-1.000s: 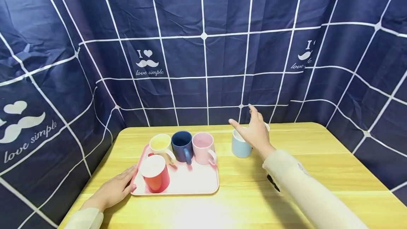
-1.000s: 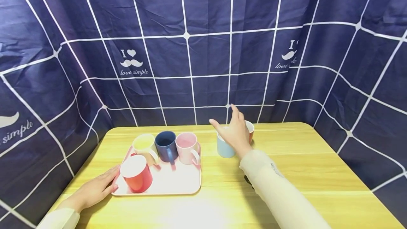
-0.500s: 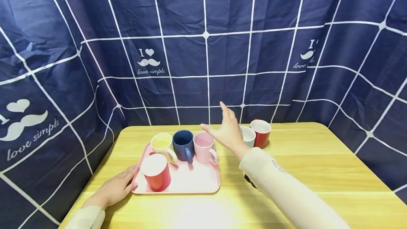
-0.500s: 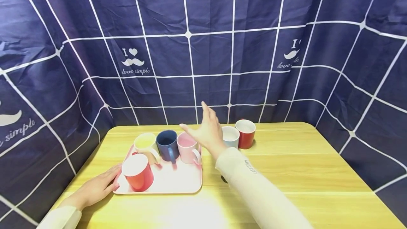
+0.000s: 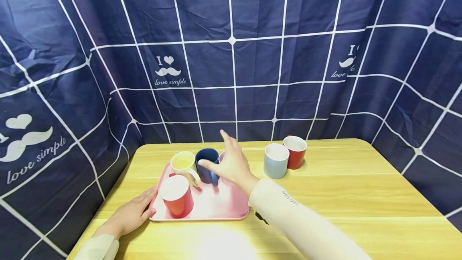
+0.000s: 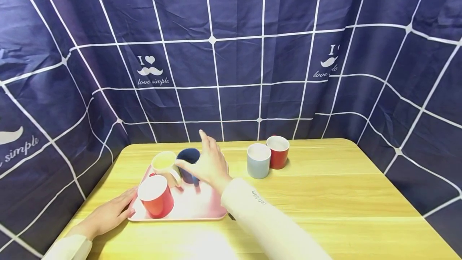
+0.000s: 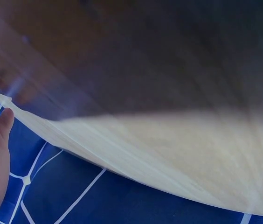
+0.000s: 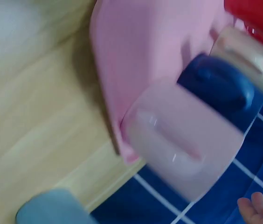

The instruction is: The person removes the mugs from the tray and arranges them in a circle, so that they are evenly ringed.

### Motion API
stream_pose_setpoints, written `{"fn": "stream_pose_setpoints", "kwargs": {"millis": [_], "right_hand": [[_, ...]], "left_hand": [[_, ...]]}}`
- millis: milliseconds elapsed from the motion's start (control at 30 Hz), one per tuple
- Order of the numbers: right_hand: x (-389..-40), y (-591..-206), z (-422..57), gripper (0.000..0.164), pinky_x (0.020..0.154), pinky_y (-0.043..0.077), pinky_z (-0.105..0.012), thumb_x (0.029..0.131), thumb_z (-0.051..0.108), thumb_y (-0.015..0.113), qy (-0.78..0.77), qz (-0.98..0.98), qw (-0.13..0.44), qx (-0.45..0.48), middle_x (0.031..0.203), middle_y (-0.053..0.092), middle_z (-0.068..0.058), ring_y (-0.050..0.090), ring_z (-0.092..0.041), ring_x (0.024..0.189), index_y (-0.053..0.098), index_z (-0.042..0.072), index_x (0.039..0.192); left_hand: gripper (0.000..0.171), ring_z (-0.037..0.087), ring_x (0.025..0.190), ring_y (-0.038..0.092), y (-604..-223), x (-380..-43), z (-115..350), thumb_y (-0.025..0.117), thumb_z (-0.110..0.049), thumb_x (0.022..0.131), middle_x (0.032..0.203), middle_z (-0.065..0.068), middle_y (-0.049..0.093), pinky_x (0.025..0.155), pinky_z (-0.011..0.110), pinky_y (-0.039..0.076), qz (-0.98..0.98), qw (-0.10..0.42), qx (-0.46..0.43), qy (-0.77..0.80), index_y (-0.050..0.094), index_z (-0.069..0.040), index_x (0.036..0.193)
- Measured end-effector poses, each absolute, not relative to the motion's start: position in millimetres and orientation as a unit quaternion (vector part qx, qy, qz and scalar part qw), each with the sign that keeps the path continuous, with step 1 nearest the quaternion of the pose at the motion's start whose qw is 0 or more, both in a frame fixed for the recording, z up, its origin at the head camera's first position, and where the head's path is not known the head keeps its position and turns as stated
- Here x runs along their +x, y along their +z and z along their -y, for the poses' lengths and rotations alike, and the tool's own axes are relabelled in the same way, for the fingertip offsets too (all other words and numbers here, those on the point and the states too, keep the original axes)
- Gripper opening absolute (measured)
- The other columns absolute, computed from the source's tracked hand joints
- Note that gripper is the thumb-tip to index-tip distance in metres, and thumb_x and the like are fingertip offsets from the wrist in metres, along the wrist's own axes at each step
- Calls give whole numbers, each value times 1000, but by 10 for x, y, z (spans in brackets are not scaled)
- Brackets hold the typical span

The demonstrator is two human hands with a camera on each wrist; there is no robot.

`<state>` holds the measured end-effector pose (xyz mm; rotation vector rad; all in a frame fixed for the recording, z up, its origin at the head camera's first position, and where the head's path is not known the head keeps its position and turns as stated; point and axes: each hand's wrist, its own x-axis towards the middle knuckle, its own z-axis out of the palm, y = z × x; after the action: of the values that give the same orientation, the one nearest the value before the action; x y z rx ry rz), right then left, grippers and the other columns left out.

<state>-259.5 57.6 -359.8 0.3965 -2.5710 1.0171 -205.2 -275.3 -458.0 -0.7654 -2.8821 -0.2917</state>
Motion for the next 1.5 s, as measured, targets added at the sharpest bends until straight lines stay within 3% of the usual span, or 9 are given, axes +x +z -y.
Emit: {"fn": "stream_pose_setpoints", "kwargs": {"millis": [533,733,900,1100,1333,1500], "right_hand": [[-2282,-3885,-84,103,93,47,-42,64,64,76,368,897,127,209,127,53,-11,53,-24,113,36,11,144],[-2206,-3962,32,108,96,45,-40,62,66,77,365,903,93,206,133,51,-9,51,-22,118,36,7,144],[-2152,-4021,112,111,96,45,-44,58,72,74,358,910,72,196,134,50,-8,50,-21,119,38,10,143],[-2126,-4127,204,92,93,45,-40,58,59,83,392,891,78,215,123,55,5,51,-15,112,46,24,134],[-2126,-4230,299,92,92,46,-33,57,52,87,420,883,74,193,121,56,3,53,-15,110,49,14,131],[-2144,-4278,367,92,94,45,-32,57,50,88,427,882,72,184,121,55,1,53,-15,110,48,14,131]], "left_hand": [[57,35,128,44,-4617,-2063,2762,60,-30,93,139,19,48,101,49,38,958,80,-259,-98,48,5,136],[57,35,128,43,-4612,-2066,2757,59,-32,94,140,18,47,102,49,37,960,72,-252,-99,48,4,137],[57,35,129,42,-4598,-2062,2759,59,-32,94,140,19,47,102,49,37,961,67,-248,-100,47,4,137],[58,35,130,41,-4591,-2062,2762,58,-33,94,141,18,46,103,49,36,962,59,-246,-100,47,4,138],[58,35,129,42,-4603,-2069,2773,57,-34,94,141,18,46,102,50,37,963,55,-243,-102,47,3,138],[57,36,129,42,-4598,-2071,2771,58,-32,94,140,19,46,103,50,36,963,58,-242,-102,46,4,138]]}}
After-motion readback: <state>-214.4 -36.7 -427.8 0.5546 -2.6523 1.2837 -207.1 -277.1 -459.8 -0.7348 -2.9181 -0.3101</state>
